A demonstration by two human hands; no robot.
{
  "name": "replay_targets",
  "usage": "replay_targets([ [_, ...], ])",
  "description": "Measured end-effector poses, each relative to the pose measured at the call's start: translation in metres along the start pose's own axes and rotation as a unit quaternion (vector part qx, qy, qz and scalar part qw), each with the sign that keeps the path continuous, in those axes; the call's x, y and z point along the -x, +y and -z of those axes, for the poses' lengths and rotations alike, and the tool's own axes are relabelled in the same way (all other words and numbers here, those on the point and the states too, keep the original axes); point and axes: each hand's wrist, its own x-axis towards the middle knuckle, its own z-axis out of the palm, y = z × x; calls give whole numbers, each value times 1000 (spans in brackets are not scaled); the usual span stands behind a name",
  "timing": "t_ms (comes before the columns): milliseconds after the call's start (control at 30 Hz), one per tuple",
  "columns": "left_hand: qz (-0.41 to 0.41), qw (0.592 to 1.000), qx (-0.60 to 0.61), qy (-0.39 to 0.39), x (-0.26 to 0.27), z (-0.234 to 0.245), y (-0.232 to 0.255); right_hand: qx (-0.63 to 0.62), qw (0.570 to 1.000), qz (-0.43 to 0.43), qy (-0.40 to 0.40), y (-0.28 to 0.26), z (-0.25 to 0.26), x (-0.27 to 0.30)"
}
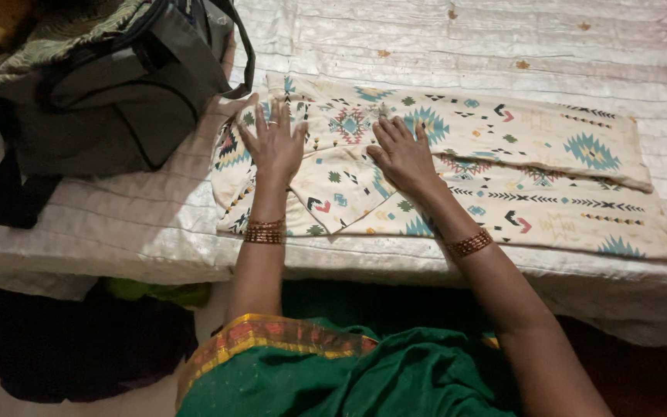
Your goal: The person folds a patterned garment by smoothing it out, bringing the sides together, and repeatedly folding it into a rectangular shape on a bed.
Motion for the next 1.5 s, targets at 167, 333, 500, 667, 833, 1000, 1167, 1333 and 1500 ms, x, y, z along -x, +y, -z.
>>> replay_targets([
  [167,52,990,60,121,-1,-6,20,-8,1000,0,9,0,2,0],
  [333,-123,992,-5,-34,-7,-26,72,-4,1000,9,15,-2,0,1],
  [500,-113,991,57,-50,-10,-28,50,-6,1000,2,6,0,0,1],
  [667,-47,999,6,8,-23,-9,-1,-1,1000,12,14,2,-3,1],
  [833,42,999,4,16,-42,-7,27,-8,1000,-1,-5,0,1,-1],
  [1000,-90,996,-10,9,-62,-42,83,0,1000,-15,-18,-5,5,0],
  [1167,-68,997,-25,-38,-81,-43,62,-6,1000,-15,-19,-5,7,-1],
  [1333,-36,998,-48,1,-107,-47,10,-6,1000,-9,-12,-4,3,1],
  [1500,10,1000,13,10,-120,-38,-16,-9,1000,-1,-1,-3,4,3],
])
